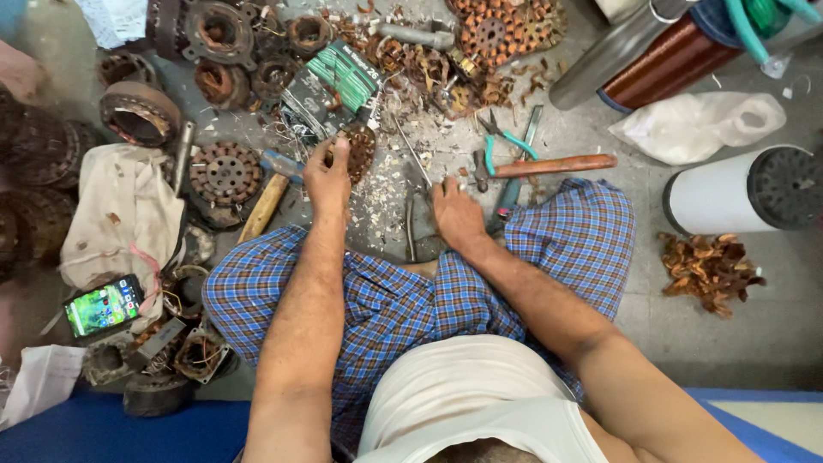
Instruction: The person is disassembling a motor component, using a screwdriver and pliers to pry out parts and remove debris while sitting on the floor.
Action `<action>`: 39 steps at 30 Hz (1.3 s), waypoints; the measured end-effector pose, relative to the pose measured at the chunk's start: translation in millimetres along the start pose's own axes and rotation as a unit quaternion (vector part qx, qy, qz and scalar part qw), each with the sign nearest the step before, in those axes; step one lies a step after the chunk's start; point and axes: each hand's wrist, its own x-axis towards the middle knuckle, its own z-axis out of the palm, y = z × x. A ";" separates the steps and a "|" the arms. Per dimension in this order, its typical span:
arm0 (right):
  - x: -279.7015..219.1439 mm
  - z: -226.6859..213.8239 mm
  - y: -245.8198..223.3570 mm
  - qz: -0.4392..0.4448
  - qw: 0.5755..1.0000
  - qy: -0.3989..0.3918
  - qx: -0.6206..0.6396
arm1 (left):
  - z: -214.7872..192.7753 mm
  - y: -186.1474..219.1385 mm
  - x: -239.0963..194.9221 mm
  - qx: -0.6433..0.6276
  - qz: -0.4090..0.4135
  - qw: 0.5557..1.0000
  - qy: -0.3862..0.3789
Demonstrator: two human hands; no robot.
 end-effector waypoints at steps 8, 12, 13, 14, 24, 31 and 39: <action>-2.7 -33.3 -20.7 -0.026 0.992 -0.122 0.024 | 6.8 5.1 7.7 0.025 0.024 0.996 -0.083; -3.7 -33.0 -30.8 -0.047 0.997 -0.060 -0.006 | 4.0 4.1 6.7 0.142 0.053 0.985 -0.079; -0.1 -30.2 -27.0 -0.032 0.997 -0.068 0.025 | 3.2 4.0 6.3 0.172 0.058 0.981 -0.068; 5.2 -26.7 -20.7 -0.017 0.995 -0.076 0.057 | 2.1 3.4 6.0 0.201 0.064 0.976 -0.056; 24.5 -37.0 9.4 0.120 0.904 -0.285 0.295 | 5.4 -0.6 4.1 0.273 0.069 0.958 -0.052; 36.3 -97.6 -4.3 0.106 0.876 -0.347 0.319 | 8.8 7.4 -6.2 0.263 0.080 0.958 -0.078; 52.1 -110.6 -8.7 0.059 0.879 -0.361 0.306 | 10.1 7.2 -10.8 0.238 0.082 0.963 -0.093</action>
